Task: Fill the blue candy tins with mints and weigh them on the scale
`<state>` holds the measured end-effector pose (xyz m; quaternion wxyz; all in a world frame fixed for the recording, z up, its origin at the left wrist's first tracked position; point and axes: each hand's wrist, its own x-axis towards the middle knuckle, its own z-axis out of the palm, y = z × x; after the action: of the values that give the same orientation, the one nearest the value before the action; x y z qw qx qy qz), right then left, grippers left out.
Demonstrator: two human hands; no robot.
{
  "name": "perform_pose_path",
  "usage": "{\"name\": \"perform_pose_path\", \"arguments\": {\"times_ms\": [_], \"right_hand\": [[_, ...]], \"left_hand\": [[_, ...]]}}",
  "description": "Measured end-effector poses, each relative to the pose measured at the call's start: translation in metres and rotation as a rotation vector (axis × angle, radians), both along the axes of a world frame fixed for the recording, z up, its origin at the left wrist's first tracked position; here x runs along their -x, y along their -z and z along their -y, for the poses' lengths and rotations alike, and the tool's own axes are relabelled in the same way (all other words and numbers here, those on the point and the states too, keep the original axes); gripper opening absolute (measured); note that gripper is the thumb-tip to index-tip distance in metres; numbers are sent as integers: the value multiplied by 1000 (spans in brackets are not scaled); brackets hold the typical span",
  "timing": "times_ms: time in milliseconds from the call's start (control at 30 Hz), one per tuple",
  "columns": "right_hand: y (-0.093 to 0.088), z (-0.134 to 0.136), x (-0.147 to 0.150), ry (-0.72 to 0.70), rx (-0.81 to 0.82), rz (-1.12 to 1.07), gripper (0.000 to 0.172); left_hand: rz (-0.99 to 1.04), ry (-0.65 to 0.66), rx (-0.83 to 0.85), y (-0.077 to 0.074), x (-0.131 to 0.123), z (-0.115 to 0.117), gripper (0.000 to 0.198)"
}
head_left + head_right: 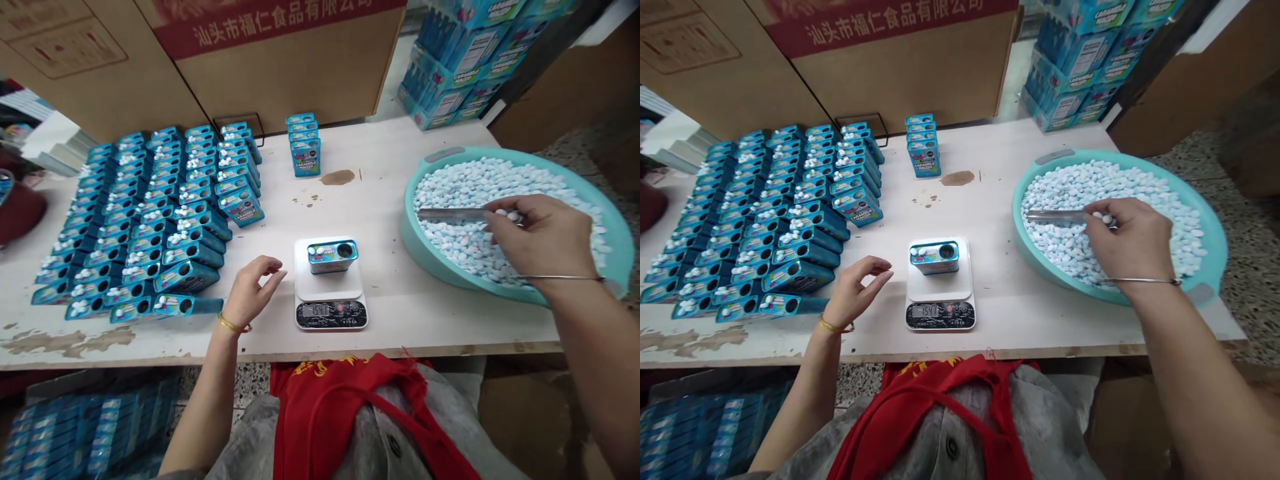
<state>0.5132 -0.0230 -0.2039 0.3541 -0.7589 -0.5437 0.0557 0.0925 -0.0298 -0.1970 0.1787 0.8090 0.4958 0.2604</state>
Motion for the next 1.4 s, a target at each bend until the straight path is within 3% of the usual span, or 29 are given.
{"name": "perform_pose_path", "arguments": {"times_ms": [33, 100, 233, 433, 567, 667, 833, 1000, 1100, 1200, 1300, 1400], "right_hand": [[-2, -1, 4, 12, -3, -39, 25], [-8, 0, 16, 33, -25, -337, 24], [-30, 8, 59, -165, 12, -909, 31], [-52, 7, 136, -550, 144, -987, 26], [-47, -5, 157, -627, 197, -1019, 29], [-42, -8, 157, -626, 202, -1048, 31], [-34, -2, 146, -556, 187, -1088, 31], [-18, 6, 136, -476, 212, -1203, 37], [-14, 14, 130, -376, 243, -1310, 37], [-9, 24, 127, -272, 319, -1484, 34], [5, 33, 127, -188, 381, -1660, 30], [21, 39, 131, -121, 401, -1774, 28]], "left_hand": [[39, 7, -6, 0, -3, 1, 17], [104, 36, -25, -1, -12, 1, 24], [134, 96, -108, -5, -32, -2, 36], [158, 92, -178, -9, -45, -4, 27], [176, 78, -184, -5, -44, -2, 28], [161, 63, -243, 1, -45, -1, 37], [-40, 56, -445, 4, -55, 0, 43], [-247, 193, -406, -6, -76, -4, 42], [-248, 239, -377, -14, -81, -11, 43], [-207, 249, -294, -20, -75, -23, 53], [-155, 339, -165, -22, -67, -44, 42], [-1, 254, -163, -24, -62, -79, 35]]}}
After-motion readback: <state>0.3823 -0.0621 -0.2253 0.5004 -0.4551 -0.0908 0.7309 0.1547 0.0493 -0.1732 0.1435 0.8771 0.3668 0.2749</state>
